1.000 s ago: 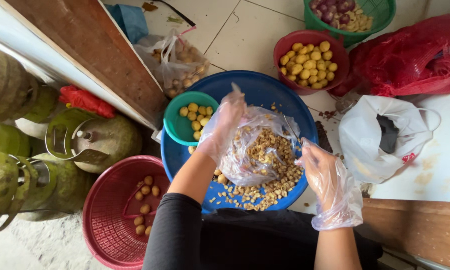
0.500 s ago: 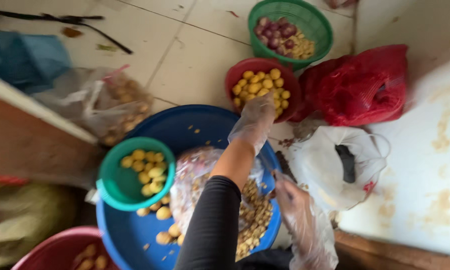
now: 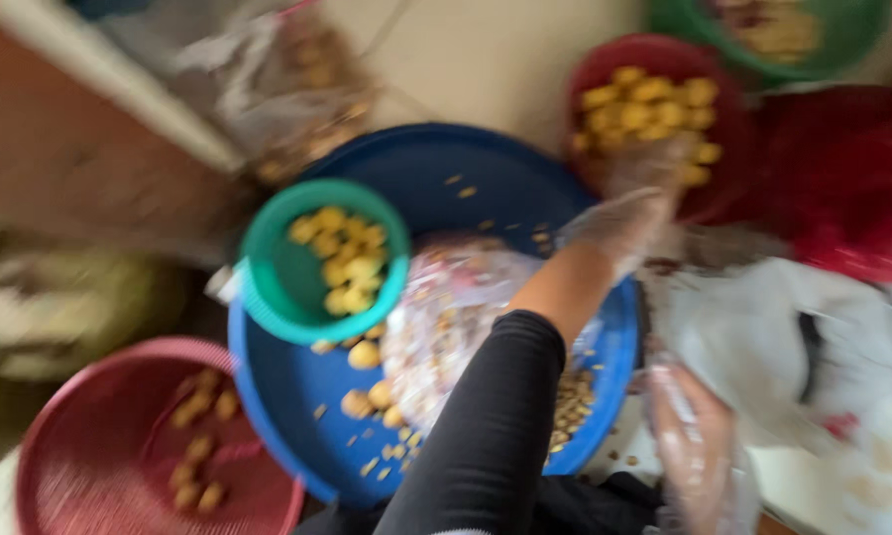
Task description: The person sits on the floor and uses a small knife to peel the outer skin off small round nuts. They hold each nut in the left hand and scrape the skin with the knife in the right hand, placing peeled nuts into a blue basin and discarding skins into a plastic bag.
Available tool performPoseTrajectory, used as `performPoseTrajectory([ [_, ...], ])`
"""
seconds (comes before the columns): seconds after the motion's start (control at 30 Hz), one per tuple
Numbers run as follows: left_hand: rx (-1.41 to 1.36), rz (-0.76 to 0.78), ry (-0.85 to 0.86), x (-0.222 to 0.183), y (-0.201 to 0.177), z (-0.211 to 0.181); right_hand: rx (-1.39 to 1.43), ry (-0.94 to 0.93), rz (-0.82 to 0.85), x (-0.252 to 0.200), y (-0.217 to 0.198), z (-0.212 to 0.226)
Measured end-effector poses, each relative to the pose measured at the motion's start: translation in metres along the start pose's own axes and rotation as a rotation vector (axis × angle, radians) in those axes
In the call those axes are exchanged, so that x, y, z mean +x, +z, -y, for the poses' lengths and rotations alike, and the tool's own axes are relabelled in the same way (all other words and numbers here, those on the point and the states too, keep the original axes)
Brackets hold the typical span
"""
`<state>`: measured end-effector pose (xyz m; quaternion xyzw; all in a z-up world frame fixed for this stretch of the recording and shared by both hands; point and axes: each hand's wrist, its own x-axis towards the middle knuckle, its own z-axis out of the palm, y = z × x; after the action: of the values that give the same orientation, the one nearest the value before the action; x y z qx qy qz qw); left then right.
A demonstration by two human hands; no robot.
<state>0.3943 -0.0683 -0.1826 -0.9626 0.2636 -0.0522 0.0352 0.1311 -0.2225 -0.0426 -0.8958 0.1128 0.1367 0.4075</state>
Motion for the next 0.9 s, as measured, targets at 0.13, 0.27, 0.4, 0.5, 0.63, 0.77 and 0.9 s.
performPoseTrajectory([
  [0.13, 0.103, 0.088, -0.028, -0.075, -0.020, 0.039, 0.226, -0.081, 0.094, -0.012, -0.001, 0.020],
  [0.27, 0.205, 0.178, -0.014, -0.172, -0.065, 0.065, 0.261, -0.178, 0.104, -0.032, 0.000, 0.028],
  [0.4, 0.266, 0.304, -0.023, -0.270, -0.126, 0.083, 0.277, -0.236, 0.086, -0.055, -0.002, 0.026],
  [0.5, 0.250, 0.409, -0.082, -0.332, -0.162, 0.076, 0.274, -0.241, 0.145, -0.071, -0.008, 0.022],
  [0.63, -0.057, 0.479, -0.341, -0.388, -0.173, 0.043, 0.142, -0.289, 0.099, -0.084, -0.014, 0.018],
  [0.77, -0.515, 0.271, -0.693, -0.444, -0.144, 0.005, 0.074, -0.322, 0.055, -0.091, -0.016, 0.017],
  [0.9, -0.595, -0.128, -0.817, -0.470, -0.087, -0.012, 0.110, -0.395, 0.066, -0.093, -0.014, 0.010],
])
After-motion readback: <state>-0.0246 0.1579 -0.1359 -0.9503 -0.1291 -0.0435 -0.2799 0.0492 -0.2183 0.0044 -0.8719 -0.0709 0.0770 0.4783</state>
